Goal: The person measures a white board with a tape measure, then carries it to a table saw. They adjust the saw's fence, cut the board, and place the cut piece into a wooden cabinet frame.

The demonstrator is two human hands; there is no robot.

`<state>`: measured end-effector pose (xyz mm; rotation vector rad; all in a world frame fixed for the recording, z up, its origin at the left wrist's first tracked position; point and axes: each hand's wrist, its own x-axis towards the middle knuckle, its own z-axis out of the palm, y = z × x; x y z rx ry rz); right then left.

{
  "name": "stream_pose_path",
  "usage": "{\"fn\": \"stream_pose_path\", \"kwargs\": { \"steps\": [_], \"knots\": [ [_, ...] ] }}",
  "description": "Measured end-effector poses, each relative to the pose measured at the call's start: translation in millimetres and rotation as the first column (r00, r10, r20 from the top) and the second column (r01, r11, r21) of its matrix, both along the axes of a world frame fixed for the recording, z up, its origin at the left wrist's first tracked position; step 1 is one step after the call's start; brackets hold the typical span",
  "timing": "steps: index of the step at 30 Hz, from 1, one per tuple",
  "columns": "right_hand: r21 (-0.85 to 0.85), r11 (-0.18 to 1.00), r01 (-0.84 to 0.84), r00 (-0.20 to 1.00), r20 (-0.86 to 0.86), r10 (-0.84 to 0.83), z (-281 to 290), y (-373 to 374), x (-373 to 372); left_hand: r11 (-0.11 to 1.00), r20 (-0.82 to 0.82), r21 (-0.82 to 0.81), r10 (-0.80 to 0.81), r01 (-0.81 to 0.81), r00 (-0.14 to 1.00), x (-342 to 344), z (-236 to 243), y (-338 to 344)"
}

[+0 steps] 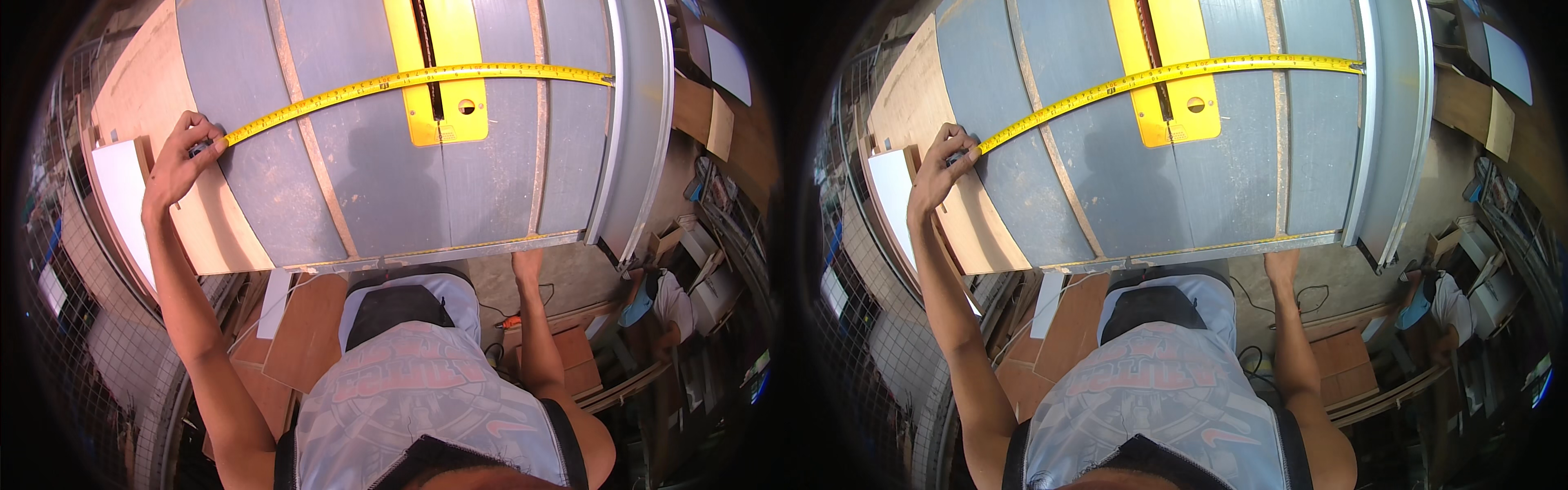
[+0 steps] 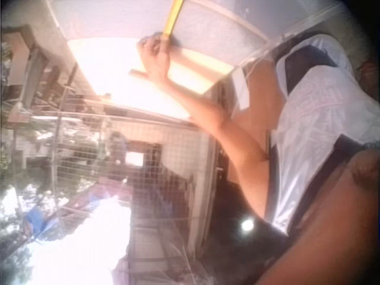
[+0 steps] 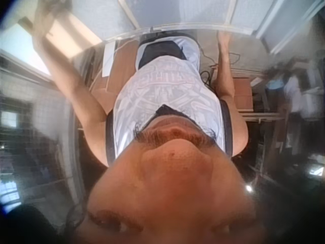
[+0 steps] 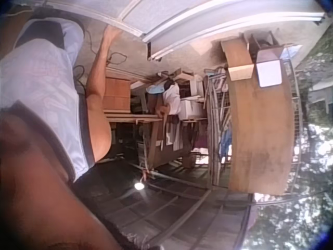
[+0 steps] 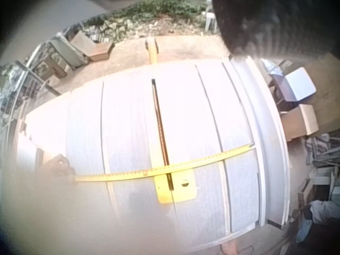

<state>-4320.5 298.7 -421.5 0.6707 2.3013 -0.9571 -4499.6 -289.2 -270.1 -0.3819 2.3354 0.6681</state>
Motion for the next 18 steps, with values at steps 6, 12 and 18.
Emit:
{"fn": "stream_pose_path", "kwargs": {
  "steps": [6,12,18],
  "knots": [
    [0.003,1.000,-0.004,1.000,0.028,0.004,-0.5,0.9,0.6,1.000,0.001,0.008,-0.008,0.008,1.000,-0.8,-0.1,-1.6],
    [-0.004,1.000,0.016,1.000,0.003,-0.016,4.6,-3.7,-1.8,1.000,-0.008,0.002,-0.017,0.017,1.000,0.7,-1.3,-2.0],
    [0.009,1.000,0.030,0.997,0.069,-0.031,6.9,-4.1,-4.5,1.000,-0.011,-0.014,-0.023,0.023,1.000,2.4,-2.3,-2.3]
  ]
}}
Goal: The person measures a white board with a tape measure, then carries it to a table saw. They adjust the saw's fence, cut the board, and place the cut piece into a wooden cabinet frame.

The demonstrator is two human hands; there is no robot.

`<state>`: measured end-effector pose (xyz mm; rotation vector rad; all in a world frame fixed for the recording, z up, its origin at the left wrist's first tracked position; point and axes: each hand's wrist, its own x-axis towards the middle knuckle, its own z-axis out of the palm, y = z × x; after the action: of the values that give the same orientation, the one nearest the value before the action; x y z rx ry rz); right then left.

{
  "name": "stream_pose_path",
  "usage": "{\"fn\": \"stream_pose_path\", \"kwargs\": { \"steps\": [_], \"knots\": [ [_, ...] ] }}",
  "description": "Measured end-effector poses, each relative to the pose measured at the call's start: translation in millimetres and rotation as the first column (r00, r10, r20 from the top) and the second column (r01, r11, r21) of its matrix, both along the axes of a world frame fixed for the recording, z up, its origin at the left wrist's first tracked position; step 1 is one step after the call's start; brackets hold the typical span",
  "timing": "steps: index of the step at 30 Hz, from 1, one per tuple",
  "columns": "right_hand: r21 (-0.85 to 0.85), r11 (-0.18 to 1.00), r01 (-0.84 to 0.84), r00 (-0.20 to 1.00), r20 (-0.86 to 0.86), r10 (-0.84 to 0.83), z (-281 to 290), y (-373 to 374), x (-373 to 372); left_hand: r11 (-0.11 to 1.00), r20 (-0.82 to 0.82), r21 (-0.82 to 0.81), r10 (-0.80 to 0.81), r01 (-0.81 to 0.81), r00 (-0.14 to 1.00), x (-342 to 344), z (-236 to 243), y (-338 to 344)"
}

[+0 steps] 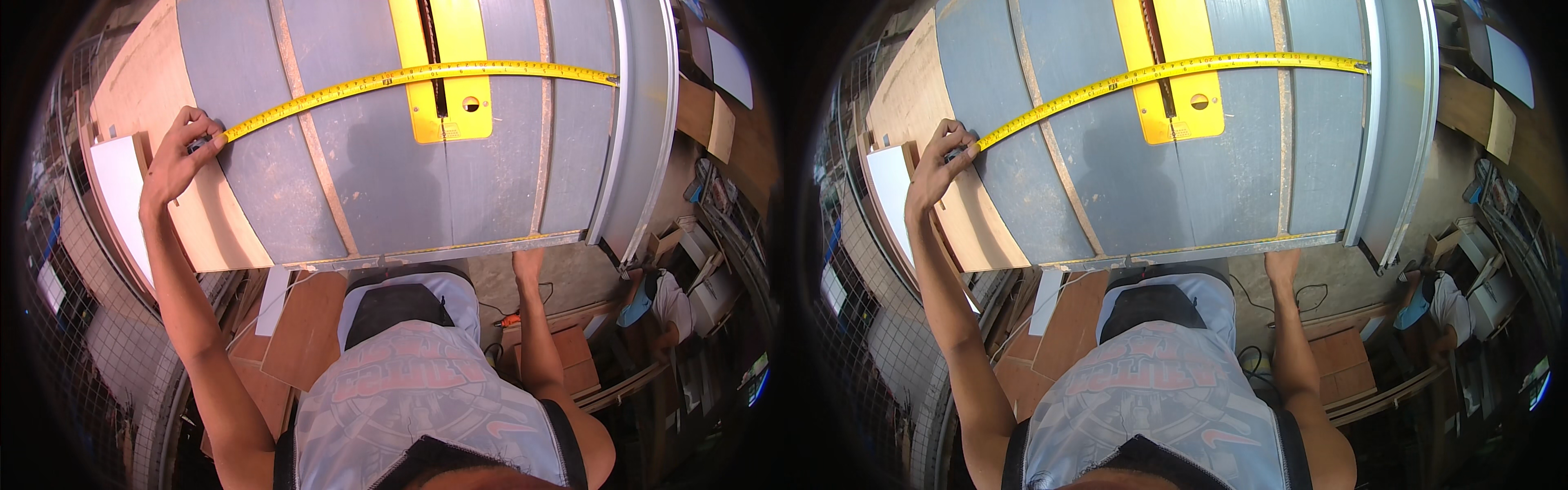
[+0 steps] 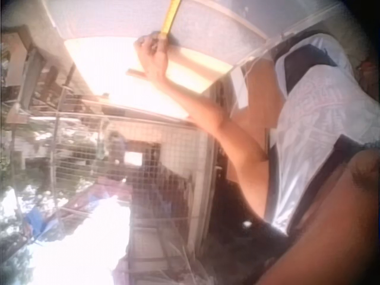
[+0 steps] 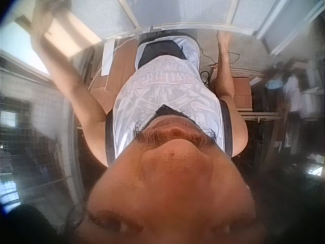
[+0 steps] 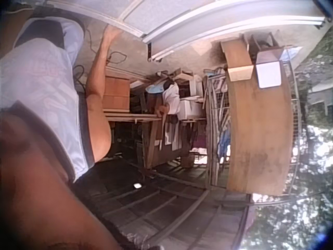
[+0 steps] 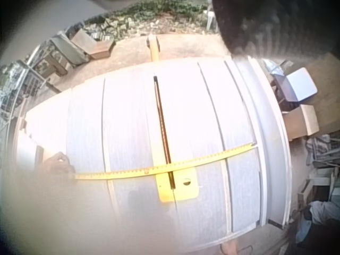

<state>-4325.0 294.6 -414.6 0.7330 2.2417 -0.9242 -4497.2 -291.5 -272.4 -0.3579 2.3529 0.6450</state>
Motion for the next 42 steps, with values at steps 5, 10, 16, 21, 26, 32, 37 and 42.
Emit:
{"fn": "stream_pose_path", "kwargs": {
  "steps": [5,10,16,21,26,32,37,42],
  "knots": [
    [0.018,1.000,-0.025,0.994,-0.107,0.026,-5.5,0.5,5.5,1.000,-0.005,0.017,-0.003,0.003,1.000,-0.9,0.1,-0.7],
    [0.031,0.998,-0.054,0.992,-0.115,0.057,-15.4,8.9,12.8,0.999,-0.011,0.036,-0.004,0.004,1.000,-0.4,0.6,-1.6],
    [0.017,0.998,-0.058,0.995,-0.082,0.059,-12.3,8.5,10.5,0.999,0.000,0.034,0.007,-0.007,1.000,-1.0,-0.8,-2.1],
    [0.021,0.998,-0.062,0.993,-0.099,0.064,-7.8,4.4,6.7,0.999,0.019,0.013,0.029,-0.030,0.999,-1.7,1.2,1.2],
    [0.010,0.999,-0.052,0.994,-0.099,0.053,-8.8,5.2,7.4,0.999,0.022,0.014,0.046,-0.046,0.999,-1.5,0.4,0.2],
    [-0.010,0.998,-0.056,0.993,-0.103,0.055,-13.8,8.2,8.5,0.999,0.016,-0.007,0.031,-0.031,0.999,-0.8,1.8,1.9],
    [0.002,0.998,-0.061,0.994,-0.095,0.061,-15.0,8.8,9.8,0.999,0.030,-0.008,0.032,-0.031,0.999,-4.0,2.6,2.7],
    [-0.024,0.997,-0.067,0.997,-0.047,0.066,-13.7,11.9,7.1,1.000,0.017,0.012,0.014,-0.014,1.000,-2.7,2.3,0.3]
  ]
}}
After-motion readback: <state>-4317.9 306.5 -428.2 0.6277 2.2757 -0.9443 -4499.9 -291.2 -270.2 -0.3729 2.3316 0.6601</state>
